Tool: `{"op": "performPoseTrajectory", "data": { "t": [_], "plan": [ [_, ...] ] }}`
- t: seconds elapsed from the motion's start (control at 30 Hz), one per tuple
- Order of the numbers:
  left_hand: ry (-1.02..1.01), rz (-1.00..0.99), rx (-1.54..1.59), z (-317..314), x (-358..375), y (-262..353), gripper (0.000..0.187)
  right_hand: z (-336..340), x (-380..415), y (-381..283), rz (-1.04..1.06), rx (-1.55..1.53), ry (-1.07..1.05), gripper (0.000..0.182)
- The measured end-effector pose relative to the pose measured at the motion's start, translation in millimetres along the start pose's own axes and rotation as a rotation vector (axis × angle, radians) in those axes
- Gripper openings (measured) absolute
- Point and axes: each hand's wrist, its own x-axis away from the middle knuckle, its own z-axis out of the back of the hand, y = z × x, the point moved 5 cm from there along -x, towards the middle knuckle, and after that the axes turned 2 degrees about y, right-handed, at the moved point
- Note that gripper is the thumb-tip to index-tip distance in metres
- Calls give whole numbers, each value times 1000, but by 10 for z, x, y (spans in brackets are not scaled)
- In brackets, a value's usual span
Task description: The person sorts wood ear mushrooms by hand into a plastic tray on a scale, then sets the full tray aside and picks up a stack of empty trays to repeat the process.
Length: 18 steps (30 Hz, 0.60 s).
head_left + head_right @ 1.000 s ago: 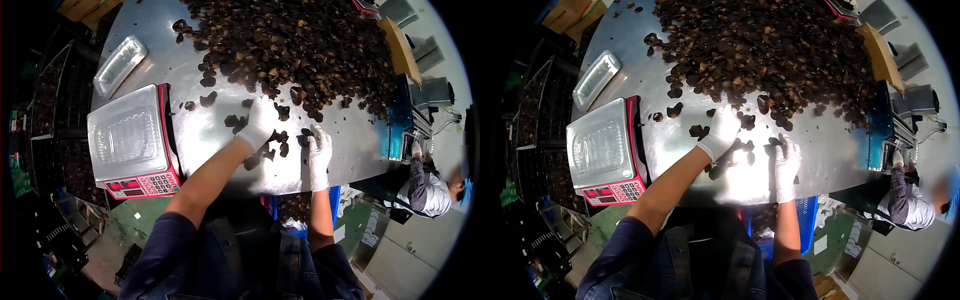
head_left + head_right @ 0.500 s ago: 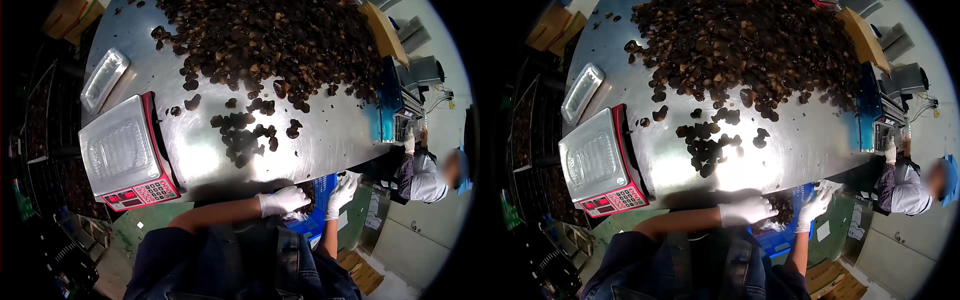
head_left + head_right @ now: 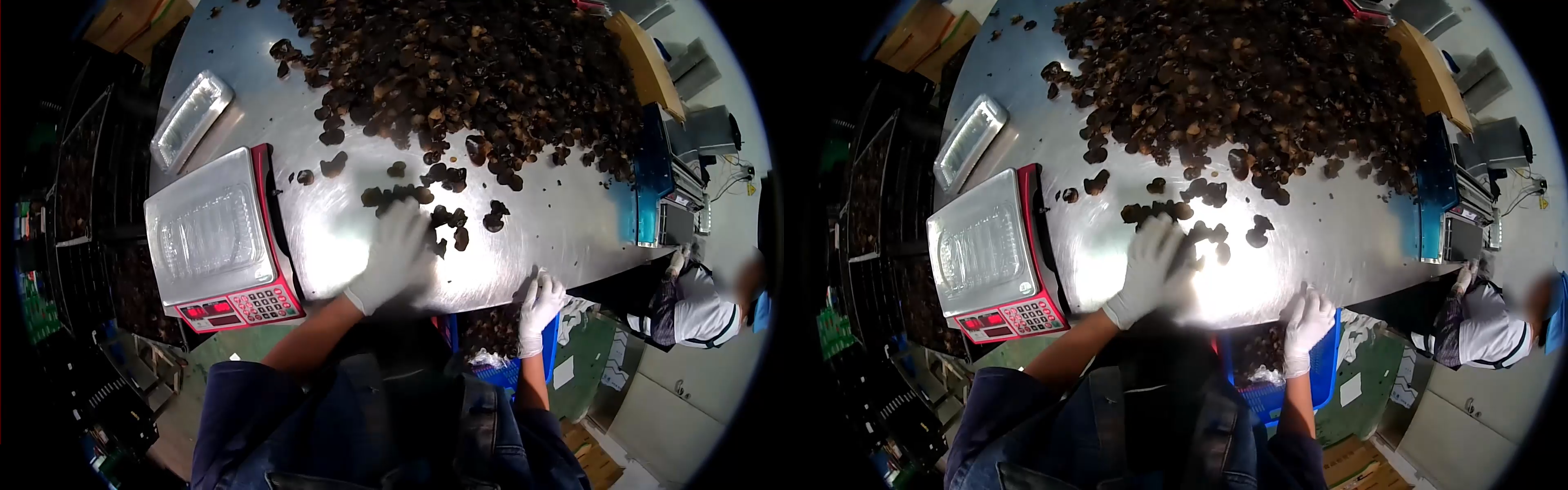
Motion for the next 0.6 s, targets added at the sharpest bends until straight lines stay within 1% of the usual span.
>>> {"op": "performPoseTrajectory", "data": {
  "t": [0.07,0.1,0.13,0.17,0.2,0.23,0.27,0.3,0.33,0.37,0.4,0.43,0.47,0.5,0.53,0.57,0.6],
  "plan": [
    [124,200,-11,63,-57,-301,57,16,-316,-397,57,-205,30,28],
    [130,213,-17,84,-104,-392,57,-10,-443,-641,103,-327,1,22],
    [127,234,-7,116,-143,-483,55,-9,-541,-896,160,-401,-62,19],
    [123,252,3,146,-164,-547,53,-97,-550,-1071,256,-460,-24,18],
    [125,260,-4,177,-181,-580,53,-96,-611,-1349,273,-580,-215,22],
    [134,253,-2,199,-198,-588,51,-155,-534,-1487,338,-511,-281,26],
    [142,243,5,204,-198,-578,49,-232,-433,-1627,458,-394,-254,28],
    [141,245,8,192,-175,-556,49,-317,-378,-1759,494,-355,-247,26],
    [117,296,60,168,-143,-551,48,-379,-346,-1842,534,-315,-239,24],
    [99,346,110,157,-118,-561,46,-407,-322,-1830,546,-303,-242,22],
    [108,352,109,176,-91,-560,46,-405,-295,-1805,560,-292,-245,19],
    [127,357,97,207,-52,-555,45,-317,-285,-1684,521,-372,-249,13],
    [146,357,87,230,-42,-563,44,-125,-298,-1540,469,-389,-273,9],
    [153,353,93,240,-54,-614,44,114,-314,-1372,455,-317,-386,11],
    [175,355,67,254,-44,-685,43,275,-244,-1047,359,-269,-492,18],
    [195,361,40,266,-50,-722,42,333,-207,-697,323,-94,-801,26],
    [203,365,44,243,-95,-752,42,348,-168,-343,296,29,-767,30]
  ]
}}
